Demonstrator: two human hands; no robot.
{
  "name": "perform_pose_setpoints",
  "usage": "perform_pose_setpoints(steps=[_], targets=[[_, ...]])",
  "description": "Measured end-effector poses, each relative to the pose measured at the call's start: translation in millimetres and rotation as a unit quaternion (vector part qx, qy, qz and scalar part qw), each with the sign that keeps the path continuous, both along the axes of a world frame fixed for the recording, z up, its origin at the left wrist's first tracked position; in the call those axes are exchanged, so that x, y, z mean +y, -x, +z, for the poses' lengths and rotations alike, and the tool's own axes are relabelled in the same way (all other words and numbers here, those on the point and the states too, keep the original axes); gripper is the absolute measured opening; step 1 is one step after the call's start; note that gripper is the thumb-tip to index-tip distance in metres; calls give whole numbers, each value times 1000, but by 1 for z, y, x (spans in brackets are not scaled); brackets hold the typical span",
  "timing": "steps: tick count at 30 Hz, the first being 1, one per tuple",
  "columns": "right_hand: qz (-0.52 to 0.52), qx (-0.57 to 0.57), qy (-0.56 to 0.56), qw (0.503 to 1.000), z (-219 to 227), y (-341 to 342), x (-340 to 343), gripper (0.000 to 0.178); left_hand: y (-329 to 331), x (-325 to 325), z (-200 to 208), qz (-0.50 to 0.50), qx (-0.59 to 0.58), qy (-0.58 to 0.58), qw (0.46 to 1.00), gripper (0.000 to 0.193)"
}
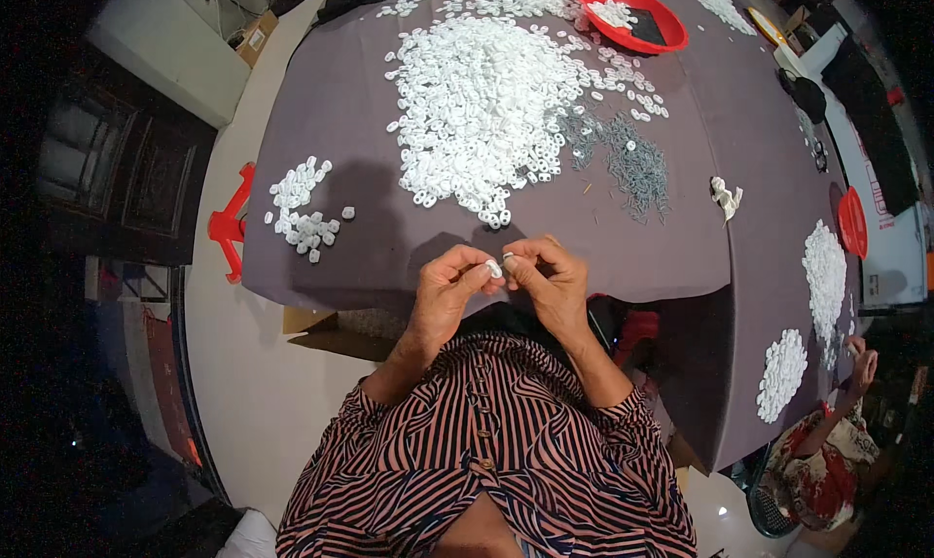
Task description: The person assembles plastic fasteners by picking up components from the table and inserting small pins into them by hand.
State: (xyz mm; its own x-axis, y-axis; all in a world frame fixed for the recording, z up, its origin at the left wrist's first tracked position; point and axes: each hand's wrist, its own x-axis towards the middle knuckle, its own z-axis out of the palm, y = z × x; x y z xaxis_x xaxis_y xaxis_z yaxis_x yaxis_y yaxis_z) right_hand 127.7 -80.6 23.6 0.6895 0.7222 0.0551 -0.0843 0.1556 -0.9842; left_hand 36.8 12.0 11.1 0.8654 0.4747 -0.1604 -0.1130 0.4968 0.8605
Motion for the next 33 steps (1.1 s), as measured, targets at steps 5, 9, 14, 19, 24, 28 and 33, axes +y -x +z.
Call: perform_pose_setpoints(steps=[5,9,14,19,24,28,33], targets=[[-4,11,7,1000,1,1,0,6,0,-1,-2,-6,-10,-7,1000,11],[-8,8,24,1000,0,1,-1,6,0,-1,-4,-8,7,4,1000,11],[-12,26,36,999,0,1,0,5,-1,-1,-6,-12,-3,3,1000,10],[-3,21,39,999,1,3,0,6,-2,0,-6,-17,2,6,1000,9],[0,-4,48,999,0,3,0,8,-2,2,-8,-29,0,40,999,7],[14,-6,63,998,-2,2,-2,10,-1,2,-4,-49,9,92,995,9],[23,40,46,998,0,2,-4,12,-1,4,-1,-69,-6,128,989,11]])
